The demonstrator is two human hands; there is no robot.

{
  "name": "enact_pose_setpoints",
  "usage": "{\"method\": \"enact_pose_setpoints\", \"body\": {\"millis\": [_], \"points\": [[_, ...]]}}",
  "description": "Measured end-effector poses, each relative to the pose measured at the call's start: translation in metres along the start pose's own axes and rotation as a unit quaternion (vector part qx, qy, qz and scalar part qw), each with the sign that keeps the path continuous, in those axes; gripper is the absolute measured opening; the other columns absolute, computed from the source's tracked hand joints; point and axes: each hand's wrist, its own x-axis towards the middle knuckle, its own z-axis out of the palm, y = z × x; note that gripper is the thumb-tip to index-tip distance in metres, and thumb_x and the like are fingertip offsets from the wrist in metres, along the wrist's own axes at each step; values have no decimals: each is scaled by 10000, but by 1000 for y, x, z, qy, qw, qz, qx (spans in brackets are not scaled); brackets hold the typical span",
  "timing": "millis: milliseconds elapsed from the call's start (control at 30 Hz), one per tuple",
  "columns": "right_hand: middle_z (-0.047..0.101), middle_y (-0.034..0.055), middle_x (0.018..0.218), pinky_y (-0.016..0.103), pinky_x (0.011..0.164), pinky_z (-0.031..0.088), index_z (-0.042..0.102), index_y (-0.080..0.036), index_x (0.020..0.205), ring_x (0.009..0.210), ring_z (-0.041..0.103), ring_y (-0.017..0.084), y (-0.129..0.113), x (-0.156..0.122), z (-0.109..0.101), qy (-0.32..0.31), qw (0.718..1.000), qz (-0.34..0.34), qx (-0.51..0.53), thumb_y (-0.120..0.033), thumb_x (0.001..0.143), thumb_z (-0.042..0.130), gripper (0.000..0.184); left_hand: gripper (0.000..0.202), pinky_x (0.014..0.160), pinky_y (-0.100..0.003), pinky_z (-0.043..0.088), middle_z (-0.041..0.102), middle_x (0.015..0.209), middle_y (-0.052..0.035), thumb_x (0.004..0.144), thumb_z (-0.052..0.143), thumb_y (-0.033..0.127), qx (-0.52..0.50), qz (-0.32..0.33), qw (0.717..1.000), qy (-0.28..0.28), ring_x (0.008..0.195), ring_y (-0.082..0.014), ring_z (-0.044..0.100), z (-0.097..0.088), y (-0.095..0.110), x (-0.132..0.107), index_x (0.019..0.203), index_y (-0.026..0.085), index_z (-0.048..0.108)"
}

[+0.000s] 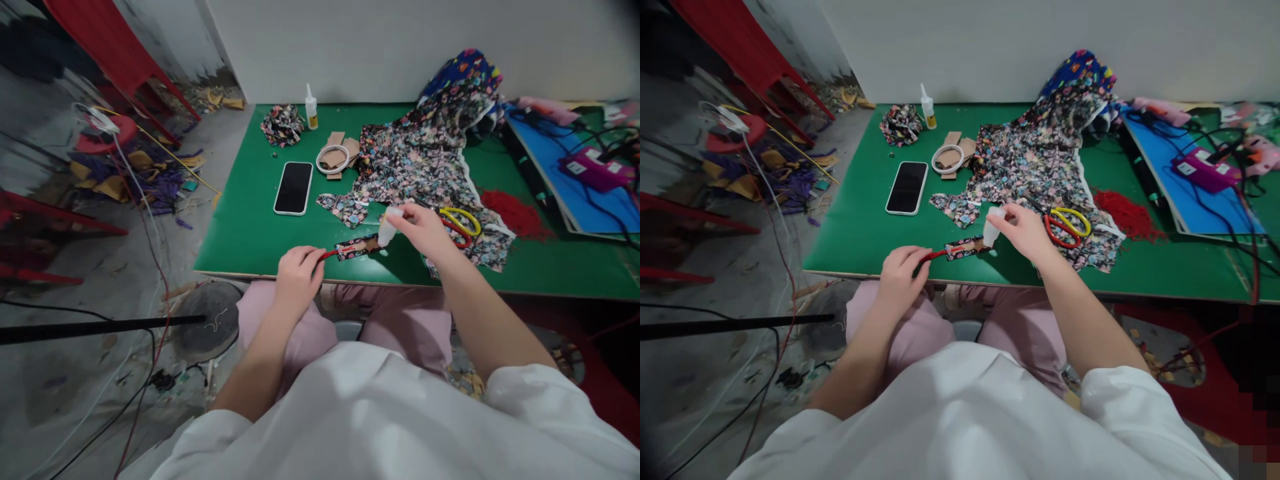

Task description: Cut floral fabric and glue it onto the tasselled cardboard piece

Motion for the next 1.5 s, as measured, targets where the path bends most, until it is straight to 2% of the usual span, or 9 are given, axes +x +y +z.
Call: {"method": "enact_pose_setpoints", "body": {"millis": [100, 200, 300, 600, 967, 1100, 1267, 1367, 1500], "points": [[534, -19, 558, 222, 454, 288, 599, -175, 666, 480, 429, 82, 2, 4, 2, -1, 991, 72, 112, -570, 711, 573, 398, 231, 898, -377, 412, 615, 1018, -70, 852, 490, 212, -26, 27, 999, -21, 1014, -205, 527, 14, 14, 8, 1050, 186, 607], [511, -26, 482, 218, 383, 257, 576, -175, 614, 394, 398, 71, 3, 8, 6, 3, 964, 150, 218, -596, 661, 604, 425, 237, 919, -401, 397, 616, 1032, -71, 850, 487, 203, -31, 31, 999, -13, 1055, -220, 514, 26, 21, 13, 1052, 189, 609], [511, -25, 454, 207, 360, 267, 572, -168, 594, 359, 390, 58, 4, 11, 8, 3, 948, 176, 265, -593, 637, 633, 431, 238, 937, -409, 384, 621, 1029, -66, 841, 494, 187, -32, 27, 999, 5, 1073, -225, 506, 32, 21, 12, 1047, 192, 613], [543, -18, 501, 187, 327, 256, 574, -174, 655, 376, 402, 58, 6, 13, 10, -31, 920, 178, 349, -583, 579, 682, 430, 204, 932, -401, 389, 647, 972, -49, 834, 503, 172, -44, 21, 998, 32, 1054, -213, 519, 37, 19, 6, 993, 197, 628], [520, -4, 497, 233, 428, 368, 568, -198, 650, 455, 465, 115, -4, 6, 5, -92, 937, 149, 302, -640, 651, 577, 442, 206, 936, -423, 383, 645, 990, -55, 807, 540, 225, -57, 21, 997, 37, 1068, -227, 515, 37, 20, 4, 984, 214, 645], [573, 0, 573, 231, 471, 419, 594, -197, 689, 496, 500, 112, -5, 4, 5, -91, 917, 156, 356, -568, 651, 627, 375, 209, 943, -414, 379, 648, 993, -48, 802, 550, 231, -55, 24, 997, 40, 1070, -221, 513, 37, 21, 3, 987, 215, 646], [610, -9, 653, 222, 480, 420, 609, -201, 765, 517, 511, 102, -14, 0, 5, -98, 881, 185, 425, -518, 659, 636, 336, 201, 948, -413, 380, 653, 989, -42, 787, 568, 241, -54, 33, 996, 56, 1066, -221, 517, 37, 22, 3, 968, 209, 650], [532, -28, 565, 256, 517, 424, 576, -202, 738, 454, 440, 93, -24, -4, 5, -139, 872, 177, 435, -578, 710, 536, 379, 198, 945, -413, 385, 654, 990, -45, 780, 573, 240, -56, 37, 996, 62, 1062, -223, 521, 36, 22, 3, 959, 203, 650], [338, -57, 461, 280, 532, 394, 512, -211, 648, 421, 326, 93, -38, -9, 4, -178, 880, 151, 413, -681, 760, 353, 508, 195, 945, -418, 384, 658, 984, -43, 776, 571, 230, -61, 37, 996, 60, 1066, -222, 523, 35, 22, 3, 955, 207, 645]]}}
